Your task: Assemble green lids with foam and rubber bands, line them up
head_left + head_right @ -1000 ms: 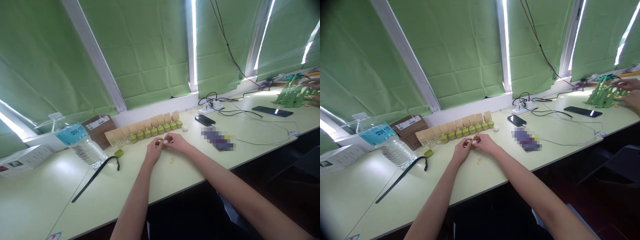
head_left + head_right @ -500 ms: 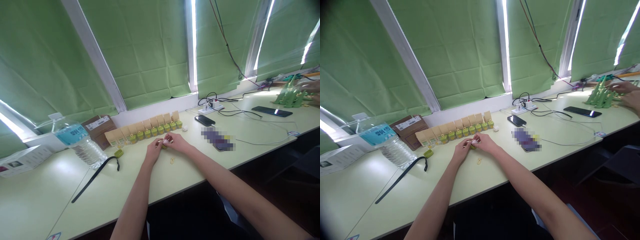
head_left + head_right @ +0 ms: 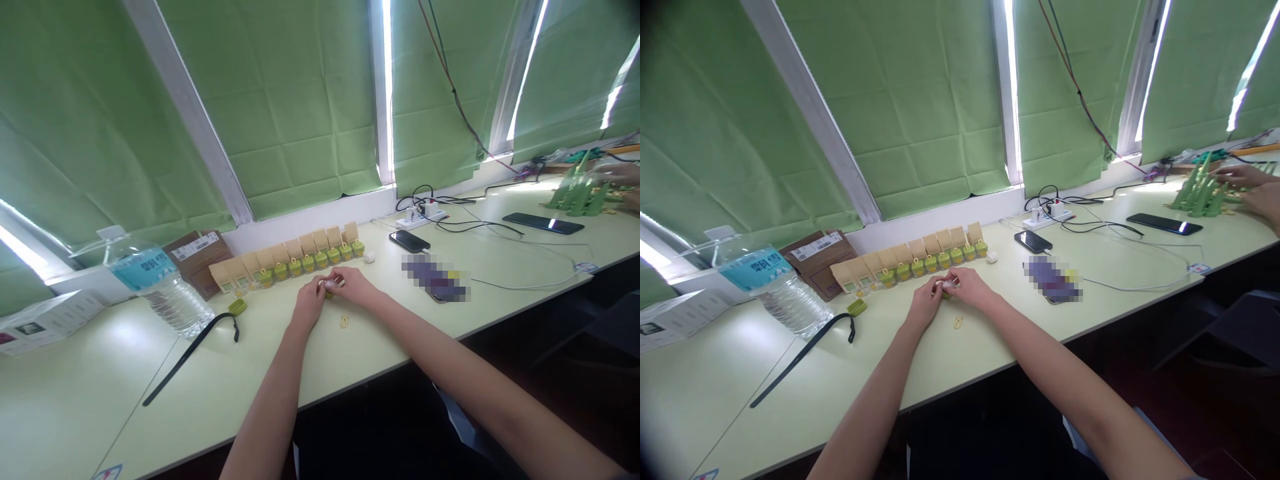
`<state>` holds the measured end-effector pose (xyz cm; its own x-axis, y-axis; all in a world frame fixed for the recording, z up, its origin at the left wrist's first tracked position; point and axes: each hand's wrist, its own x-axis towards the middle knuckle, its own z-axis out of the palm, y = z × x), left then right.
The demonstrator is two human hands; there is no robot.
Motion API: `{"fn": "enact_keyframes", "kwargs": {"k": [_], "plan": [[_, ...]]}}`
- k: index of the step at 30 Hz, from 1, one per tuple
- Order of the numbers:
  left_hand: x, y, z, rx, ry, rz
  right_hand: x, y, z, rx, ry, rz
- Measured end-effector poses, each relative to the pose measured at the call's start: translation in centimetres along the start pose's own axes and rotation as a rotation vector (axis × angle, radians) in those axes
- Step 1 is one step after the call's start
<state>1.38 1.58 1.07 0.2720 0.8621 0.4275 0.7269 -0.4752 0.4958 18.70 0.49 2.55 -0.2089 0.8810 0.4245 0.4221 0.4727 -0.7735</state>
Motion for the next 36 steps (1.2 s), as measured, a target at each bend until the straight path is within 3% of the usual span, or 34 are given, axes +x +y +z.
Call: {"fn": "enact_keyframes", "kwargs": {"k": [14,23,29,36], "plan": [[0.1,0.1,0.0,0.029,0.006,-0.033,0.2,-0.3,0.3,-0.034,-0.010,-0.006],[-0.3,0.9,-0.5,-0.150,0.012,-0.126,0.2,0.4,0.1,-0.008,0.003,0.004],[-0.6,1.3,-0.4,-0.193,0.053,-0.003,0.4,1.1,0.1,0.027,0.040,0.010],[-0.6,1.8,-0.8,-0.245,0.119,-0.006,0.4,0.3,0.1,0.131,0.050,0.089]]}}
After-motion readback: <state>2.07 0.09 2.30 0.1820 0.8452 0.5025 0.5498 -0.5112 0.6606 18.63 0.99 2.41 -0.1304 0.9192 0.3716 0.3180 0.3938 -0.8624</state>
